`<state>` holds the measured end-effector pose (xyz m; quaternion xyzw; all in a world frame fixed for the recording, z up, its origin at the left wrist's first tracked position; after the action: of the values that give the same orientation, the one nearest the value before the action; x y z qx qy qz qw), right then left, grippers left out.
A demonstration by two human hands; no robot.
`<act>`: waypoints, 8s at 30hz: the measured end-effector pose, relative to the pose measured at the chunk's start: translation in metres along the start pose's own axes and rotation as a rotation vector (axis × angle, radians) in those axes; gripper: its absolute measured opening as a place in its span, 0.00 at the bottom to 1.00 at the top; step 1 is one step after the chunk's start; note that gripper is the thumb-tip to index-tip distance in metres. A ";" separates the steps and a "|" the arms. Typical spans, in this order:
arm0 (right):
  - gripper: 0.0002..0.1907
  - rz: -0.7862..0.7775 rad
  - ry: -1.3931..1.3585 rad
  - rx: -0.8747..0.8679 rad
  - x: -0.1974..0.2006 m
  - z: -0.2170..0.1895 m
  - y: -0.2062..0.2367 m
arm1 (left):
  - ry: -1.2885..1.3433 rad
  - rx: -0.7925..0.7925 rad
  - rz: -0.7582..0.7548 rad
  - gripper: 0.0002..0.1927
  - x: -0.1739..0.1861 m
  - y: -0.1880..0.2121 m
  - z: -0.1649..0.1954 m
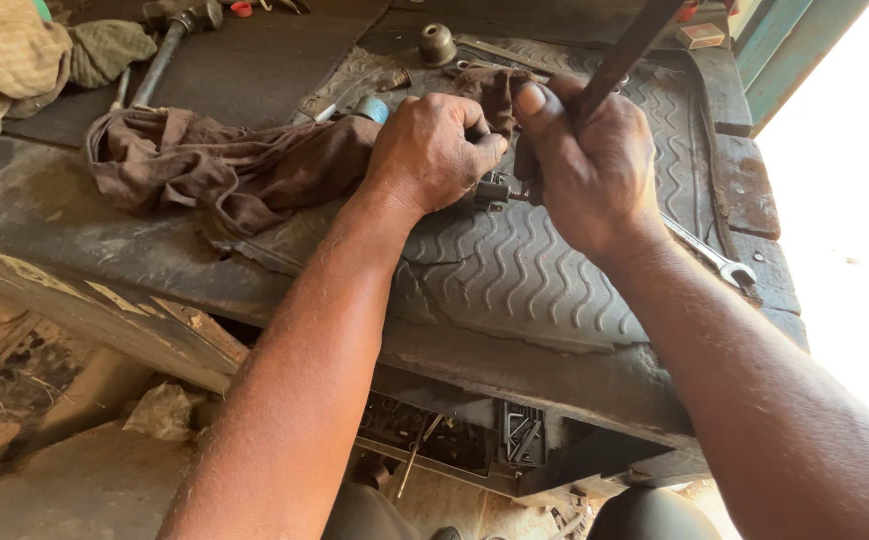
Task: The person uses a flat file to scrape and clean a small cylindrical metal part on a workbench. They then wipe the part with a cloth and continue filing another section of the same part.
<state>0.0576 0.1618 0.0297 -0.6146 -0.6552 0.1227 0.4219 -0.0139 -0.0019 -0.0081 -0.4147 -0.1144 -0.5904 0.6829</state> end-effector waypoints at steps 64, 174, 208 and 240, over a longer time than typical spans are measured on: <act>0.18 -0.118 0.119 -0.024 -0.002 0.000 -0.003 | 0.007 0.020 -0.025 0.13 -0.002 -0.003 -0.003; 0.14 -0.022 0.305 0.151 -0.008 -0.003 -0.005 | 0.014 0.041 -0.050 0.12 0.002 0.001 -0.001; 0.17 0.072 0.249 -0.120 0.007 0.020 -0.007 | -0.006 0.077 -0.066 0.13 0.000 -0.002 0.001; 0.22 0.081 0.333 -0.172 0.016 0.028 -0.011 | -0.059 -0.024 0.054 0.16 0.003 0.000 0.001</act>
<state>0.0319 0.1841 0.0260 -0.6860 -0.5593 -0.0202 0.4650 -0.0132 -0.0029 -0.0056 -0.4431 -0.1162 -0.5607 0.6898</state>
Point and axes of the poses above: each hand's wrist, its own y-axis away from the middle knuckle, its own x-axis out of the back of the hand, z = x × y, the point moved 2 cm from there along -y, towards the middle knuckle, and after that the axes turned 13 degrees about x, right-handed, at the moved point
